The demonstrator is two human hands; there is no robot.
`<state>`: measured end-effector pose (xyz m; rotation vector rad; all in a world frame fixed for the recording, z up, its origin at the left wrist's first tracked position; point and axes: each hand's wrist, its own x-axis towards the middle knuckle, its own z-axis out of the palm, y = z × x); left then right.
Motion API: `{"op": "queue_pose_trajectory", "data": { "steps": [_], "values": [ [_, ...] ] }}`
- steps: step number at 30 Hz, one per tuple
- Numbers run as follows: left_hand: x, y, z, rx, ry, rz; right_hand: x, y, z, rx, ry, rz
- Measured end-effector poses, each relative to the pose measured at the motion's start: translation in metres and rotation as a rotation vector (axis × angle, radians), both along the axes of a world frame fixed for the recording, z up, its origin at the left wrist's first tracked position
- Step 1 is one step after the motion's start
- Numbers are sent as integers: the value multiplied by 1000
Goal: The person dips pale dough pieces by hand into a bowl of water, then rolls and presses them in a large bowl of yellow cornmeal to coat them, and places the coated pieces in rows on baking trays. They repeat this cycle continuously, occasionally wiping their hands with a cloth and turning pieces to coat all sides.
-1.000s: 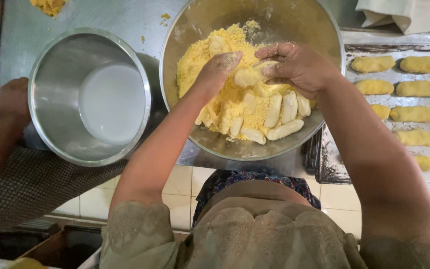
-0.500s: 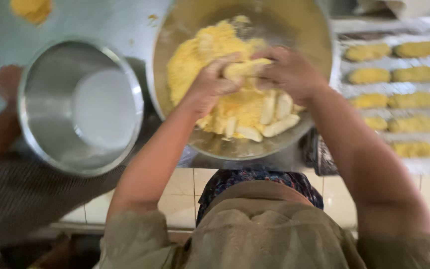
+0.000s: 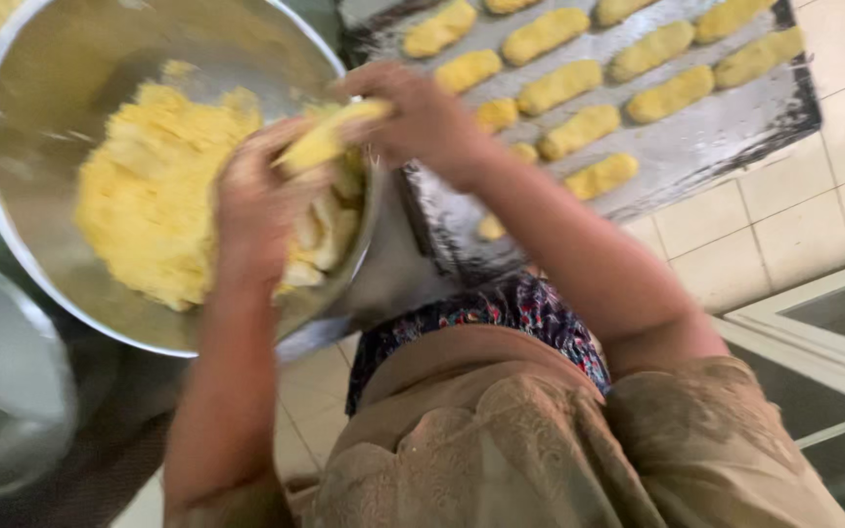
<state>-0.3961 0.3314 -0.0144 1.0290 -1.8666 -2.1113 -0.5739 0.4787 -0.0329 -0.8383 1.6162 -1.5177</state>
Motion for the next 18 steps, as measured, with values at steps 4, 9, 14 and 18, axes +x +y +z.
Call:
{"op": "queue_pose_trajectory", "data": {
  "steps": [4, 9, 14, 18],
  "values": [
    [-94, 135, -36, -274, 385, -204, -82, 146, 5, 219, 69, -91],
    [-186, 282, -80, -777, 168, -376, -152, 294, -20, 449, 11, -211],
    [-210, 334, -98, -1033, 129, -436, -174, 349, -61, 511, 343, -158],
    [-204, 340, -109, -1156, 60, -402, -171, 351, -75, 605, 339, -195]
  ]
}}
